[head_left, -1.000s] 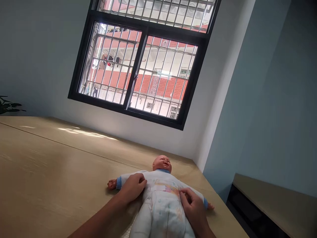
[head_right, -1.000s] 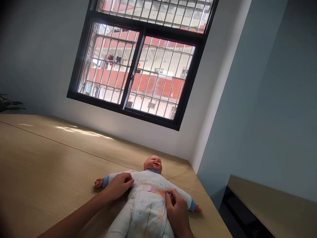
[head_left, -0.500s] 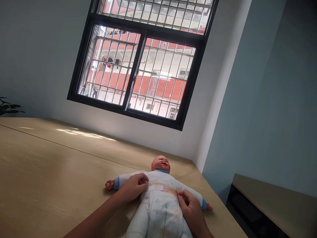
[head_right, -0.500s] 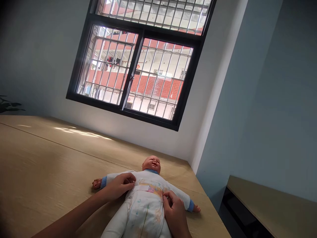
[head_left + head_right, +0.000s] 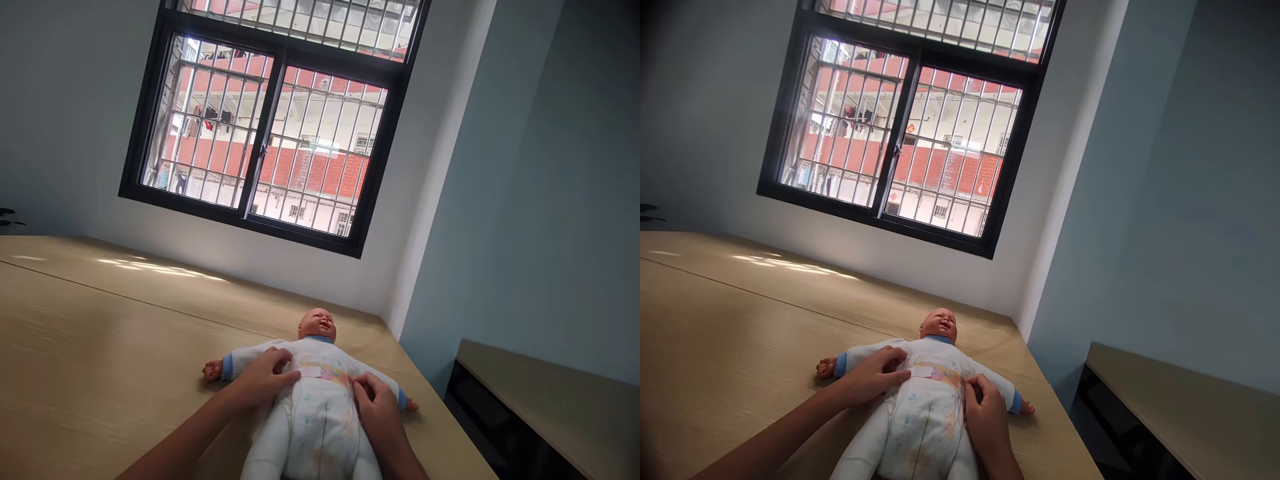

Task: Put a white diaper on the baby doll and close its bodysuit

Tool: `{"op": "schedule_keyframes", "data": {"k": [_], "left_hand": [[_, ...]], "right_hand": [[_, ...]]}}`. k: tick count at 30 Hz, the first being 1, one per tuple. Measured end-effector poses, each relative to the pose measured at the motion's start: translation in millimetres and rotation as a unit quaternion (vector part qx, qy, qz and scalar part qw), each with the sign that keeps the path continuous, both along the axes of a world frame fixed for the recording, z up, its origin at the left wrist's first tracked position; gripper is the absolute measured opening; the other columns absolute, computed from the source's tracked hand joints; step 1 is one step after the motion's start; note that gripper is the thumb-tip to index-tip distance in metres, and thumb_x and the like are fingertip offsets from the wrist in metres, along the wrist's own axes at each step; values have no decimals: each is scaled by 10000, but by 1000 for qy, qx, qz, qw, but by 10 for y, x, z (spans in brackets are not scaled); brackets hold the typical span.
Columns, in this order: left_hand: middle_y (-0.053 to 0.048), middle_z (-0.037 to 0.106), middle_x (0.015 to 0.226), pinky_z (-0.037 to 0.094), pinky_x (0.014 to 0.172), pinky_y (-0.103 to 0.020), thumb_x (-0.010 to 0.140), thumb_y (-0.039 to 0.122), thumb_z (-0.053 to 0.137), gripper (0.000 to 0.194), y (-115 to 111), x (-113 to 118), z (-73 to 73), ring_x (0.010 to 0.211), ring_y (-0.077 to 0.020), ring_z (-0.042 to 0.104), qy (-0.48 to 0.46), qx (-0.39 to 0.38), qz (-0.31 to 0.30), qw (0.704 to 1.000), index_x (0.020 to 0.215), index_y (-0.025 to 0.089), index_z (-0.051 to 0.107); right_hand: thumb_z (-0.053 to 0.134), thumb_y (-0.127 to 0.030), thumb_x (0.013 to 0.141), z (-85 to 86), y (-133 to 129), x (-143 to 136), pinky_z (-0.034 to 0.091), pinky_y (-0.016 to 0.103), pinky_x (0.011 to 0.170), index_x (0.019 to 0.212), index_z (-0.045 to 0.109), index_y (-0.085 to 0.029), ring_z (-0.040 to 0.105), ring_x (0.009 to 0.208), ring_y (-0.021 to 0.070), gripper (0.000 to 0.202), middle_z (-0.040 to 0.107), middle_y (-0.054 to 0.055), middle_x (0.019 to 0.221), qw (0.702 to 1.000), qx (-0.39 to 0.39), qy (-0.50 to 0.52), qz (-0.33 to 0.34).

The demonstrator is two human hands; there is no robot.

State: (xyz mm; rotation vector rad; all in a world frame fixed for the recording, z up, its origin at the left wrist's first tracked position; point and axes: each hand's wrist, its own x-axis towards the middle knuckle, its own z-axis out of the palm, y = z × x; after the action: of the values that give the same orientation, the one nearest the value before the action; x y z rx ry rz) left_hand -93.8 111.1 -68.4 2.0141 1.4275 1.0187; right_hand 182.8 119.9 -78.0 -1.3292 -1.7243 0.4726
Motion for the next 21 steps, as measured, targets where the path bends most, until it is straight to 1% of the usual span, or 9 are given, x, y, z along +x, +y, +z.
{"op": "schedule_keyframes", "data": {"k": [3, 7, 9, 12, 14, 16, 19, 21], "left_hand": [[-50, 586, 958, 445, 787, -328, 778, 555, 602, 437, 32, -5, -28, 871, -226, 547, 3, -7, 3, 1000, 969, 164, 627], [-60, 590, 1020, 458, 825, -343, 764, 535, 628, 451, 31, 15, -51, 908, -235, 562, 3, 2, 13, 1000, 1039, 178, 624], [-70, 586, 1078, 465, 860, -360, 758, 493, 642, 452, -7, 45, -29, 948, -245, 572, 0, 29, 17, 999, 1097, 196, 614], [-81, 589, 1155, 452, 939, -377, 788, 374, 599, 366, -110, 124, 53, 1055, -258, 567, 4, 97, 4, 995, 1119, 217, 613], [-80, 605, 1184, 432, 993, -374, 817, 318, 547, 319, -205, 195, 127, 1116, -257, 554, 3, 132, -14, 991, 1112, 224, 626], [-80, 627, 1205, 423, 1022, -353, 849, 320, 511, 313, -315, 267, 204, 1138, -254, 558, 0, 136, -43, 990, 1116, 226, 644], [-62, 633, 1293, 411, 1050, -322, 883, 404, 504, 384, -484, 355, 312, 1198, -274, 549, 39, 95, -109, 989, 1199, 257, 663], [-21, 586, 1395, 377, 1094, -336, 880, 481, 526, 451, -569, 399, 368, 1289, -299, 493, 86, 73, -142, 983, 1283, 314, 642]], "right_hand": [[480, -445, 831, 27, -25, -31, 384, 294, 638, 688, 598, -182, 541, 674, 205, 322, 619, 32, 654, 1000, 10, 23, -11], [526, -515, 840, 47, -71, -78, 347, 278, 594, 644, 537, -190, 485, 620, 169, 380, 557, 4, 609, 1000, 10, 25, 4], [574, -507, 819, 47, -86, -90, 333, 273, 582, 635, 497, -197, 464, 601, 156, 368, 530, -11, 596, 1000, 13, 4, 6], [584, -444, 806, 32, -86, -94, 315, 273, 573, 629, 462, -205, 450, 584, 149, 321, 506, -23, 576, 1000, 15, -17, 7], [560, -409, 809, 19, -74, -91, 310, 276, 572, 633, 471, -203, 452, 585, 152, 285, 507, -20, 573, 1000, 14, -16, 12], [547, -385, 807, 8, -58, -88, 312, 278, 576, 641, 489, -199, 457, 591, 156, 256, 510, -18, 577, 1000, 15, -8, 21], [543, -377, 792, -14, -25, -86, 327, 282, 589, 637, 502, -198, 465, 606, 159, 241, 518, -14, 587, 999, 14, 15, 27], [551, -404, 767, -35, 8, -86, 334, 282, 583, 623, 492, -202, 457, 595, 156, 254, 509, -17, 576, 999, 0, 47, 22]]}}
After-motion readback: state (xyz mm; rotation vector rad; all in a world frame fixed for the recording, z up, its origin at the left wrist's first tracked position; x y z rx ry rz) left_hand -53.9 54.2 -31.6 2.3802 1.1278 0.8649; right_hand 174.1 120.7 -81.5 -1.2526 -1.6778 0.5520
